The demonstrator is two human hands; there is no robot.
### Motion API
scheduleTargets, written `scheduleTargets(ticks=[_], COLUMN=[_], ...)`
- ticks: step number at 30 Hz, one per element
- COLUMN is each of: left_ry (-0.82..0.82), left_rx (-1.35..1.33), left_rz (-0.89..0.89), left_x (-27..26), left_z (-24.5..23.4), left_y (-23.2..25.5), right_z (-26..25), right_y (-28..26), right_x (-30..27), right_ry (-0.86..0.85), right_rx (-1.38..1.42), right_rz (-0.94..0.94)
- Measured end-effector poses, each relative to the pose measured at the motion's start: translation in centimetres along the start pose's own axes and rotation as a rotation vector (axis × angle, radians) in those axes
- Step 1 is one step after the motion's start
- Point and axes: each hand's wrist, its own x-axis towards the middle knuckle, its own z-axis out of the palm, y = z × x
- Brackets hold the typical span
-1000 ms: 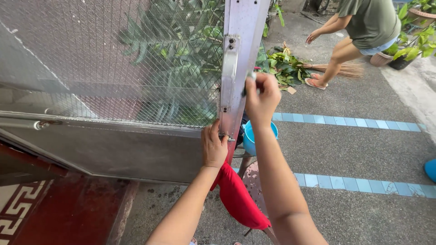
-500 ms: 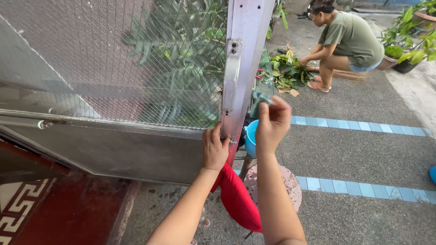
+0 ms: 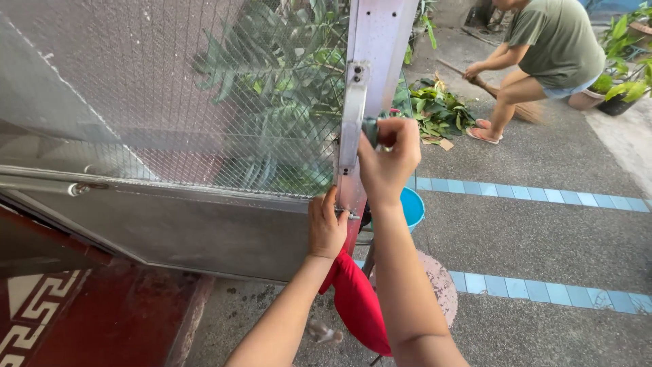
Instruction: Cleaning a metal screen door frame and handle with a sponge and water.
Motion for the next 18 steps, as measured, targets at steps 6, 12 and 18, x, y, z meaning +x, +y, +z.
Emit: scheduleTargets(ticks=[6, 12, 18], left_ry=[0.011, 0.006, 0.023], left_rx=[0.014, 0.01, 0.029], left_rz=[0.0, 0.013, 0.018], left_x=[0.2, 0.1, 0.2], left_z=[0.2, 0.4, 0.0], left_y=[0.3, -0.4, 0.2], right_z=[1.0, -0.5, -0.4], right_y=[-1.2, 1.6, -0.4], right_x=[2.5, -2.5, 0.2], right_ry=[0.118, 0.005, -0.024], right_rx=[0.062, 0.04, -0.019], right_rz=[0.002, 0.017, -0.069])
